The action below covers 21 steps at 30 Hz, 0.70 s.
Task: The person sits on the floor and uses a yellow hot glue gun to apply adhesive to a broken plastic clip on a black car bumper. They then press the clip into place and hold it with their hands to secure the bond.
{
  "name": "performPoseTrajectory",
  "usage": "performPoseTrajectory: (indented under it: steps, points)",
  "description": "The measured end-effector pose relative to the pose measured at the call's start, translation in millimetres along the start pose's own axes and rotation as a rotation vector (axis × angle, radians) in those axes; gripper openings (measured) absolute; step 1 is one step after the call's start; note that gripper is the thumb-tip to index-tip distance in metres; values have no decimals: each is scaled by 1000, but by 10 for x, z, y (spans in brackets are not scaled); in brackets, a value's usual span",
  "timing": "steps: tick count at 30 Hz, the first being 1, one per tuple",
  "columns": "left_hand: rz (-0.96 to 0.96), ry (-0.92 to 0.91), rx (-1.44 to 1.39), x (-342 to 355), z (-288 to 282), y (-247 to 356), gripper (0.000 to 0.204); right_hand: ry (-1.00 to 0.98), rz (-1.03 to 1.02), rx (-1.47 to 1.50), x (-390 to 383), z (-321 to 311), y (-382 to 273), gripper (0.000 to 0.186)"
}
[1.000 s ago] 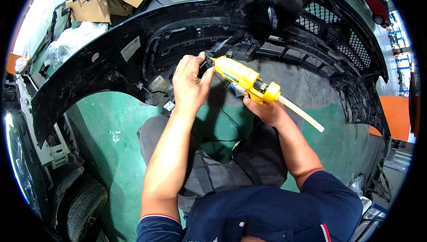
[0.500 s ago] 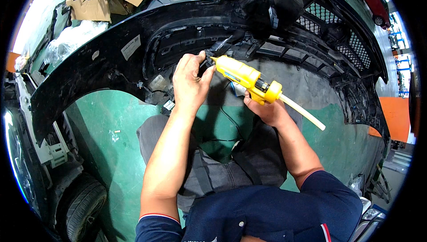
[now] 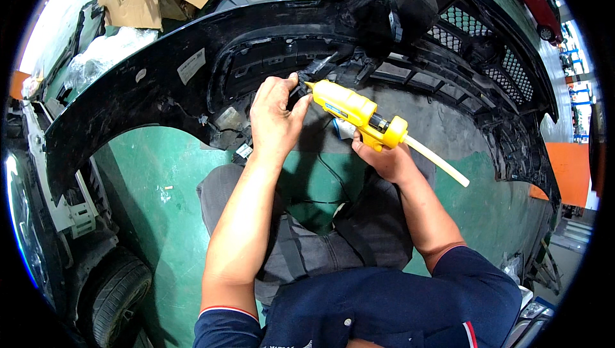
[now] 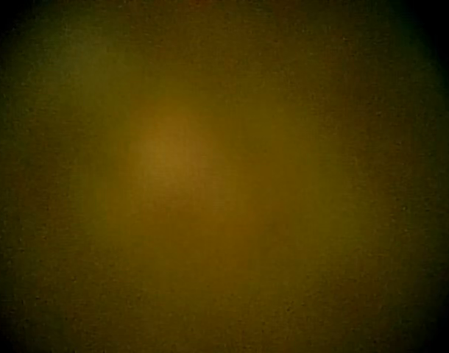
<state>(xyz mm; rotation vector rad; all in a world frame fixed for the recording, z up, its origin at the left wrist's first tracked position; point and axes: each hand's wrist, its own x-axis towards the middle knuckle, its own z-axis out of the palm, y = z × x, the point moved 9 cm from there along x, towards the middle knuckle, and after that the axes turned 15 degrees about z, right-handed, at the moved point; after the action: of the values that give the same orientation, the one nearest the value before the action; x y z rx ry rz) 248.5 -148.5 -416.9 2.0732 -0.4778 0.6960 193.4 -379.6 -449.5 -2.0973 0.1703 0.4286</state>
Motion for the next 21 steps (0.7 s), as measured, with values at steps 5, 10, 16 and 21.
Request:
performPoseTrajectory:
  steps: [5, 10, 16, 21]
  points:
    - [25, -2, 26, 6, -23, 28, 39, -7, -31, -74, -1, 22, -13, 20]
    - [22, -2, 28, 15, -27, 47, 38, -22, 12, -122, 16, 40, 65, 19]
    - [17, 8, 16, 20, -39, 50, 38, -12, -46, -165, -12, 53, 8, 22]
    - [4, 37, 13, 16, -86, 20, 37, -145, 128, -178, -1, 101, 42, 26]
